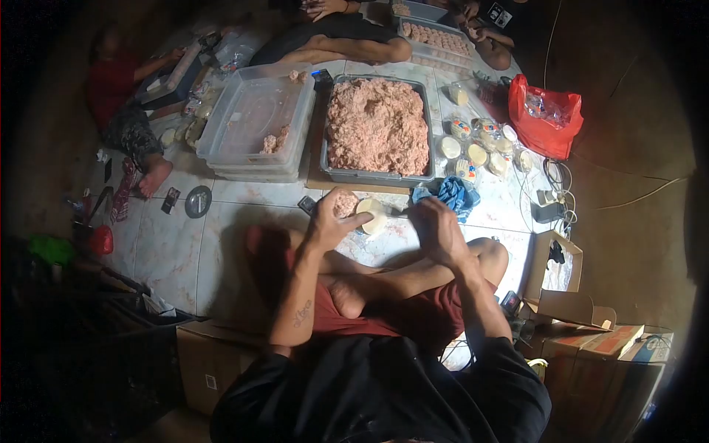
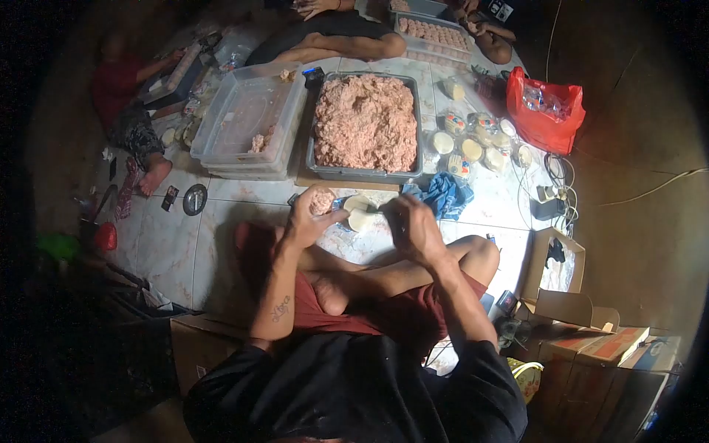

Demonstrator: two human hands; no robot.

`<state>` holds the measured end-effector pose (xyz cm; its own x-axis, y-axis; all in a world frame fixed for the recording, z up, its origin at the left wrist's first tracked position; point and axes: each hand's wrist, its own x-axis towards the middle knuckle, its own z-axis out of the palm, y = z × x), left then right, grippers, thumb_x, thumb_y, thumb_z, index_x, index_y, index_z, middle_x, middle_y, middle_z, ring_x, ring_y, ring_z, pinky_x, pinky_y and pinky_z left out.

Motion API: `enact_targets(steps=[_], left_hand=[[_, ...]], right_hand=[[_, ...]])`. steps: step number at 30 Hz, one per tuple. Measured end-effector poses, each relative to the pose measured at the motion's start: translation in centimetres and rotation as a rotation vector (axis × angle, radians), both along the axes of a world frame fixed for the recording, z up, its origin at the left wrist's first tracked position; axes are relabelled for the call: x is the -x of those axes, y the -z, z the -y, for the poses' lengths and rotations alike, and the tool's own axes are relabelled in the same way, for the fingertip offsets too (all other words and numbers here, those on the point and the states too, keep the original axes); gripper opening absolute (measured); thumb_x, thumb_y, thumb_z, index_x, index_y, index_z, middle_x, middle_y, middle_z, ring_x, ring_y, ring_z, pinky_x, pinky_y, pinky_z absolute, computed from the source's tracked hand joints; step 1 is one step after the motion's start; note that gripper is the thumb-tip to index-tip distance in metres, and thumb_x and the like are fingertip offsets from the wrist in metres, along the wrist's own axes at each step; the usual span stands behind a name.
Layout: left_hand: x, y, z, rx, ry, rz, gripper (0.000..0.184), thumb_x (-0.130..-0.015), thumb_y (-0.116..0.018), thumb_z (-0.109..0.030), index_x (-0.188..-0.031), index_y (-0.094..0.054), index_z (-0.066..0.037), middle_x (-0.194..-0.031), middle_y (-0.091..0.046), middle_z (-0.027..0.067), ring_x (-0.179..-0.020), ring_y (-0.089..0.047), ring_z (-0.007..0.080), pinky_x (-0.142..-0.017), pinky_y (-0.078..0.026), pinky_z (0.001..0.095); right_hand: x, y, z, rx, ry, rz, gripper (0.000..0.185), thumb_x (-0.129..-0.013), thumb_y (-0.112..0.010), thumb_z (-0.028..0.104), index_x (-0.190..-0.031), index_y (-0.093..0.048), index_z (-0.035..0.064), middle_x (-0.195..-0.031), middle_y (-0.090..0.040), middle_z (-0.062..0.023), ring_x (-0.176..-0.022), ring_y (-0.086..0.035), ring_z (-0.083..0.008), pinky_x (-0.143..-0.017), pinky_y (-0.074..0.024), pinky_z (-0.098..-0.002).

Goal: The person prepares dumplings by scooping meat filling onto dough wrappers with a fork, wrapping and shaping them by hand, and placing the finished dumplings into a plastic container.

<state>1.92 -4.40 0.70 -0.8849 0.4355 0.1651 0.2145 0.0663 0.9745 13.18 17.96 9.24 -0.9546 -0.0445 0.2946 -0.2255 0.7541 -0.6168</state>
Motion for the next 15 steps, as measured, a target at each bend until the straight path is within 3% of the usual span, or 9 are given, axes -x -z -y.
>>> enact_targets(steps=[1, 3, 4, 5, 6, 8, 11, 12, 15], left_hand=[[0.3, 0.0, 0.7, -0.125, 0.081, 0.063, 0.043, -0.073, -0.090, -0.020, -0.102, -0.063, -0.002, -0.089, -0.067, 0.0043, -0.083, -0.060, 0.0119, -0.074, -0.052, 0.0289], [0.5, -0.4, 1.3, -0.100, -0.059, -0.154, 0.040, -0.073, -0.090, -0.020, -0.099, -0.065, -0.003, -0.092, -0.067, 0.0021, -0.084, -0.060, 0.0088, -0.075, -0.052, 0.0248], [0.6, -0.3, 1.7, -0.103, -0.055, -0.154, 0.040, -0.073, -0.090, -0.020, -0.099, -0.065, -0.003, -0.092, -0.067, 0.0021, -0.084, -0.060, 0.0088, -0.075, -0.052, 0.0248], [0.7, 0.0, 2.2, -0.044, 0.087, -0.021, 0.039, -0.073, -0.091, -0.021, -0.097, -0.065, -0.004, -0.089, -0.066, 0.0007, -0.080, -0.058, 0.0074, -0.073, -0.050, 0.0240], [0.6, 0.1, 2.5, 0.015, 0.226, 0.110, 0.039, -0.073, -0.091, -0.022, -0.095, -0.065, -0.004, -0.086, -0.065, -0.0006, -0.077, -0.057, 0.0060, -0.070, -0.049, 0.0233], [-0.1, -0.1, 2.3, 0.022, 0.203, 0.029, 0.037, -0.073, -0.091, -0.023, -0.091, -0.064, -0.005, -0.082, -0.063, -0.0023, -0.074, -0.055, 0.0056, -0.067, -0.047, 0.0232], [-0.4, -0.1, 2.5, 0.064, 0.156, -0.031, 0.035, -0.073, -0.091, -0.024, -0.085, -0.063, -0.006, -0.075, -0.059, -0.0043, -0.068, -0.051, 0.0051, -0.062, -0.044, 0.0236], [-0.5, 0.0, 2.7, 0.096, 0.135, -0.013, 0.035, -0.073, -0.091, -0.025, -0.081, -0.062, -0.007, -0.073, -0.057, -0.0047, -0.066, -0.050, 0.0051, -0.060, -0.043, 0.0241], [-0.7, -0.3, 3.0, 0.162, 0.071, 0.029, 0.035, -0.073, -0.091, -0.025, -0.078, -0.062, -0.007, -0.072, -0.058, -0.0042, -0.064, -0.050, 0.0054, -0.059, -0.044, 0.0246]], right_hand=[[0.7, 0.5, -0.6, 0.013, 0.078, -0.009, 0.012, -0.088, -0.059, 0.000, -0.097, -0.066, -0.0038, -0.091, -0.062, -0.0235, -0.085, -0.061, -0.0440, -0.071, -0.0496, -0.0476], [3.5, 2.2, -1.7, -0.045, 0.233, -0.003, 0.013, -0.089, -0.059, 0.004, -0.098, -0.066, -0.0002, -0.090, -0.062, -0.0211, -0.090, -0.062, -0.0396, -0.074, -0.0479, -0.0467], [5.0, 2.2, -2.0, -0.225, 0.239, -0.001, 0.014, -0.089, -0.058, 0.006, -0.100, -0.066, 0.0020, -0.091, -0.063, -0.0192, -0.092, -0.062, -0.0364, -0.078, -0.0457, -0.0454], [6.6, 2.2, -2.2, -0.407, 0.240, 0.000, 0.015, -0.089, -0.057, 0.008, -0.102, -0.065, 0.0042, -0.092, -0.063, -0.0173, -0.094, -0.062, -0.0332, -0.081, -0.0436, -0.0440], [8.3, 2.9, -2.5, -0.410, 0.237, -0.002, 0.015, -0.089, -0.057, 0.008, -0.102, -0.065, 0.0042, -0.092, -0.063, -0.0173, -0.094, -0.062, -0.0332, -0.081, -0.0436, -0.0440], [11.8, 5.4, -3.2, -0.619, 0.153, -0.101, 0.016, -0.091, -0.053, 0.014, -0.101, -0.064, 0.0074, -0.095, -0.062, -0.0125, -0.098, -0.061, -0.0259, -0.088, -0.0382, -0.0412], [15.1, 8.0, -3.4, -0.784, -0.070, -0.343, 0.018, -0.091, -0.050, 0.015, -0.101, -0.061, 0.0066, -0.097, -0.061, -0.0101, -0.098, -0.060, -0.0249, -0.090, -0.0373, -0.0415], [15.5, 8.1, -3.4, -0.815, -0.109, -0.402, 0.014, -0.091, -0.047, 0.016, -0.095, -0.059, 0.0103, -0.095, -0.059, -0.0081, -0.099, -0.059, -0.0225, -0.090, -0.0380, -0.0399], [16.5, 8.0, -4.7, -0.749, -0.261, -0.218, 0.010, -0.091, -0.047, 0.016, -0.092, -0.056, 0.0130, -0.094, -0.059, -0.0062, -0.098, -0.059, -0.0203, -0.091, -0.0383, -0.0383]])
